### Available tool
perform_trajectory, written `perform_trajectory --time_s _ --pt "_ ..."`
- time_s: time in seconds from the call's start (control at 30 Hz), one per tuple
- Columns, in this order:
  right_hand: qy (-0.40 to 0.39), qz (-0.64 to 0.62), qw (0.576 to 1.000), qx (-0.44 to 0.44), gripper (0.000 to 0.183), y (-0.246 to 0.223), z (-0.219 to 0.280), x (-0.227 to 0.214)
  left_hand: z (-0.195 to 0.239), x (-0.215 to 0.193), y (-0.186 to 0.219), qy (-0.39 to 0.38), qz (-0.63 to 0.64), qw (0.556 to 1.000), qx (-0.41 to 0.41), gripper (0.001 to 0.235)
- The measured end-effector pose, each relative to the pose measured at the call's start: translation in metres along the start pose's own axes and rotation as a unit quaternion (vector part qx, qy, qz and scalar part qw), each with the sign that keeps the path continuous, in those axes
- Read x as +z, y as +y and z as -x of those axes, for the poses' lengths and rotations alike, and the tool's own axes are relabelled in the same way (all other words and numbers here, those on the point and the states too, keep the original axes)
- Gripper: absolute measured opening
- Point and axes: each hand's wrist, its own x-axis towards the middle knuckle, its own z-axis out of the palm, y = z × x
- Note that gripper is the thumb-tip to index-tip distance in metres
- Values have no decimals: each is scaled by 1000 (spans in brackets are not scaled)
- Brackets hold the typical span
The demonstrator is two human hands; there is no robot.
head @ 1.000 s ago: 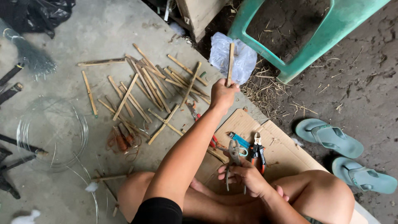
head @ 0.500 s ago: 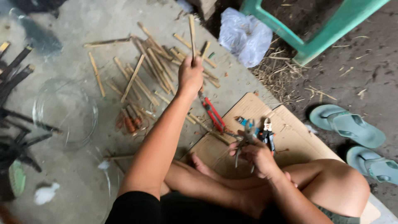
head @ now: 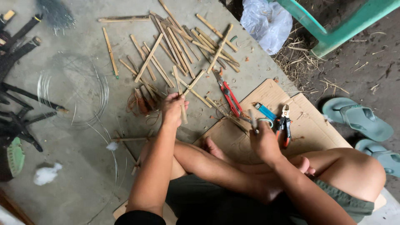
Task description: The person sits on the floor and uses pliers and a knife to cut and shape thin bamboo sticks. They assemble the sticks into small cross-shaped frames and continue processing additional sticks.
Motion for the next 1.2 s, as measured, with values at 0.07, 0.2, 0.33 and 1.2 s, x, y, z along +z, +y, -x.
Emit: perform_trajectory --time_s 0.07,0.2,0.33,1.2 --pt "-82 57 994 42 37 -3 0 19 5 2 -8 -20 -34 999 20 16" --pt "-160 154 973 69 30 -9 -10 46 18 15 -33 -92 -190 976 61 10" --pt "-173 59 974 137 32 -19 -19 31 30 31 -45 -120 -312 936 111 16" --pt "-88 -624 711 313 38 8 -37 -57 122 124 27 -262 -407 853 196 31"
